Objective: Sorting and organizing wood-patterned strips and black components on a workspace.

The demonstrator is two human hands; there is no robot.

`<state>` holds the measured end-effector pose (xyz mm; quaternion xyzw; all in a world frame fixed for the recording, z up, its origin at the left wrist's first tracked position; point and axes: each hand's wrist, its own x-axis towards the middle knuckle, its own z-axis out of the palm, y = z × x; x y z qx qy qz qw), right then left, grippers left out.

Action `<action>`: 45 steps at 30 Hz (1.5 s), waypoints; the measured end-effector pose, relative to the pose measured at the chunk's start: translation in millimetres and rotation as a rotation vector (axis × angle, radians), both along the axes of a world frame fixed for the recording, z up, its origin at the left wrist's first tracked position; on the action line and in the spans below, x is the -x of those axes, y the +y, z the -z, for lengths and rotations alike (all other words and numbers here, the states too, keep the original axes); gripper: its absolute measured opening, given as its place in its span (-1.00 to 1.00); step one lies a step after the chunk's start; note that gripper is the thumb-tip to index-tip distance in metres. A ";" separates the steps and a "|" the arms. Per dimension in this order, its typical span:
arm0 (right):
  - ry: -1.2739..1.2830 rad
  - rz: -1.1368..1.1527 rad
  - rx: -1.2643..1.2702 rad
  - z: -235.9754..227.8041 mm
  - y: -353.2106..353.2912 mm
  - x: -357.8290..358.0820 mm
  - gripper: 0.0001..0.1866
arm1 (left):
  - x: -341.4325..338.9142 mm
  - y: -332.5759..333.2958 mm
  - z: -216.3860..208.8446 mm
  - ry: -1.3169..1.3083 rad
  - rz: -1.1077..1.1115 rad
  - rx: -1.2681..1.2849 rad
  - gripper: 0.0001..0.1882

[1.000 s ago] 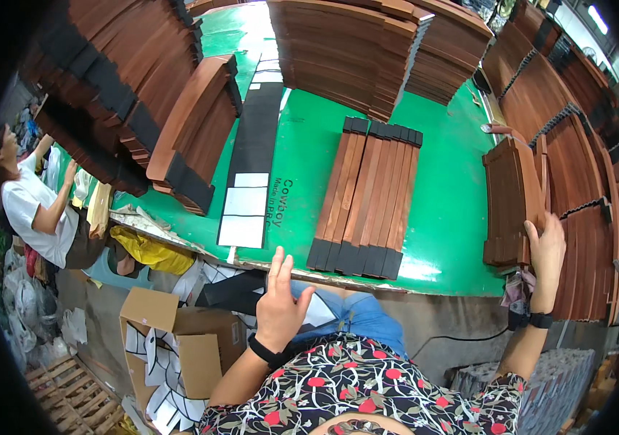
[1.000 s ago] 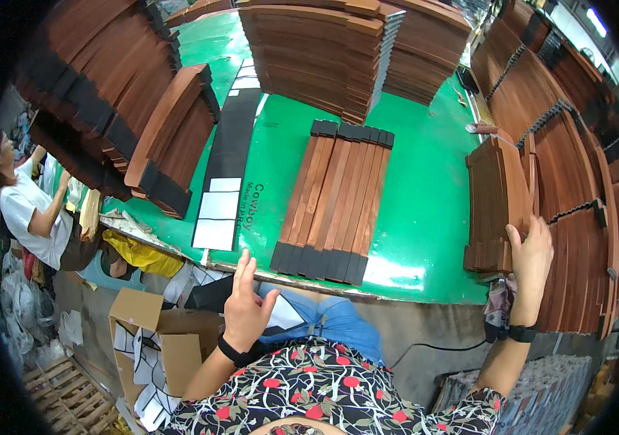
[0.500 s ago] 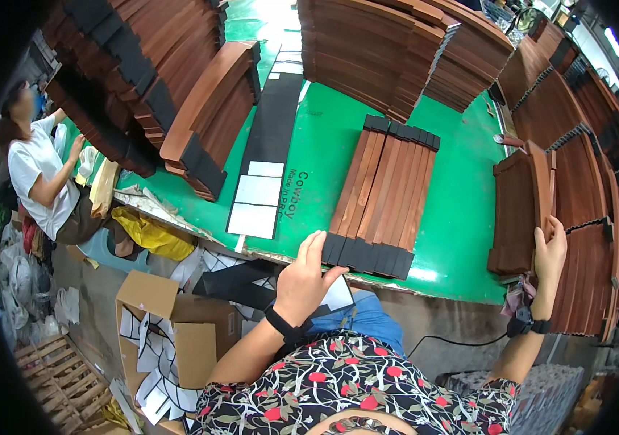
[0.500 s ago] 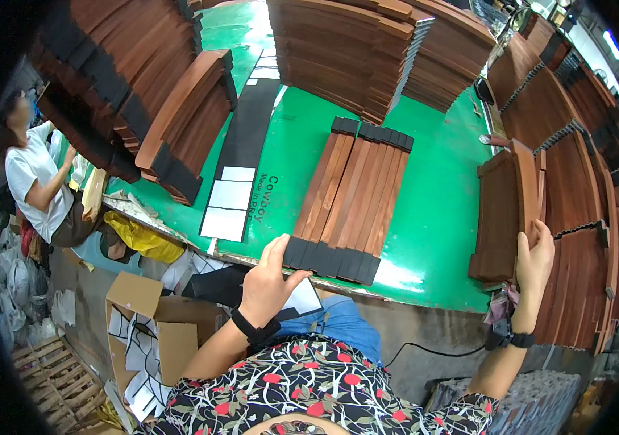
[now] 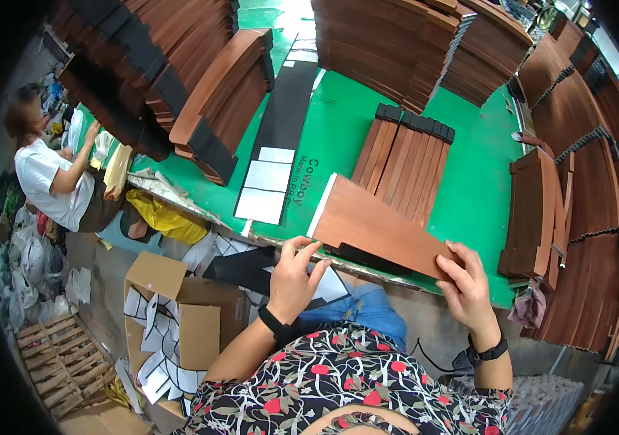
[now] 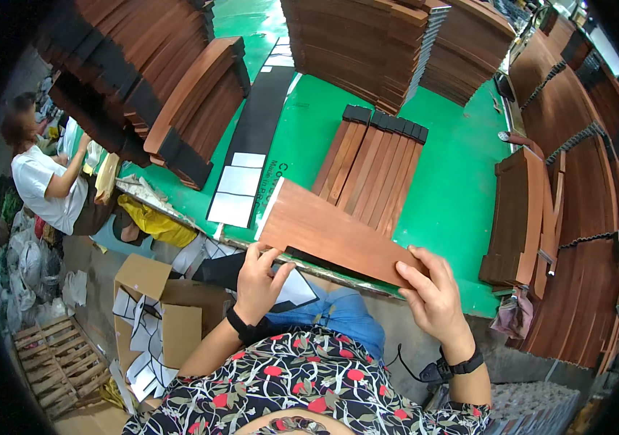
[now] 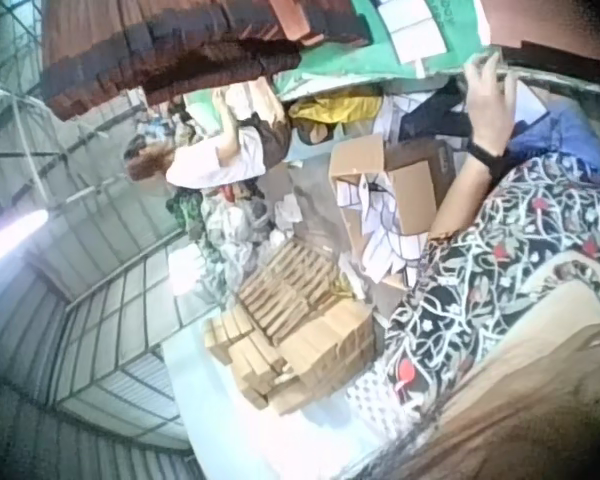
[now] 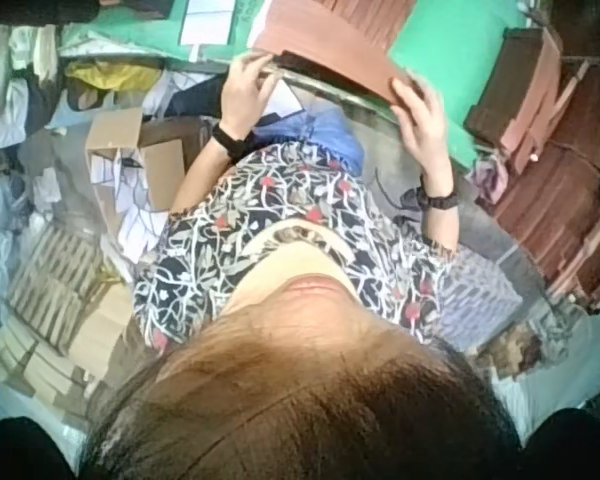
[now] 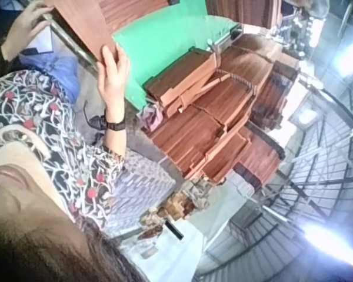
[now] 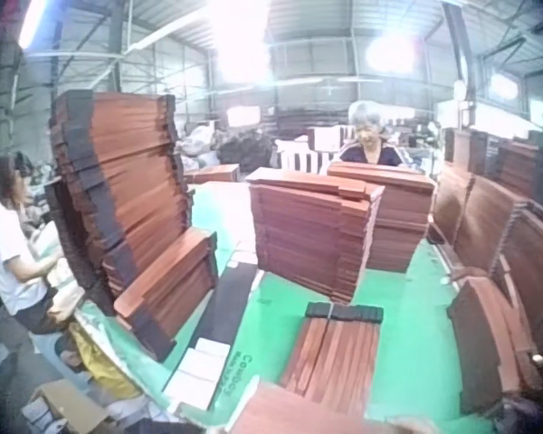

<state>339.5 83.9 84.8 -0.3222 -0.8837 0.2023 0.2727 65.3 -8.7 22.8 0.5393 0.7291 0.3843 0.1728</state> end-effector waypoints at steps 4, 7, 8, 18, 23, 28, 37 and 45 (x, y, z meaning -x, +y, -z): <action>-0.098 -0.048 -0.041 5.7 0.9 3.9 -0.55 | -2.9 -5.7 12.5 0.122 0.070 -0.044 -0.87; -0.209 -0.063 -0.061 2.4 2.5 7.0 -0.56 | -1.5 -5.0 17.0 0.122 0.078 -0.035 -0.87; -0.221 -0.057 -0.037 -0.2 1.3 7.3 -0.57 | -3.9 -6.1 13.5 0.121 0.073 -0.032 -0.87; -0.200 -0.087 -0.061 3.2 3.7 9.4 -0.55 | -7.2 -8.7 19.5 0.118 0.104 -0.005 -0.87; -0.225 -0.093 -0.085 -0.8 5.6 12.9 -0.53 | -8.4 -7.7 25.2 0.103 0.115 -0.129 -0.78; -0.043 -0.035 -0.067 -15.5 1.5 16.0 -0.51 | -7.5 -10.4 21.5 0.056 0.110 -0.046 -0.61; -0.221 -0.072 -0.044 0.6 -4.1 19.8 -0.51 | -6.0 -9.1 21.7 0.082 0.107 -0.007 -0.84; -0.125 -0.061 -0.139 4.5 -18.2 19.6 -0.52 | -5.7 -13.2 29.4 0.130 0.145 -0.029 -0.72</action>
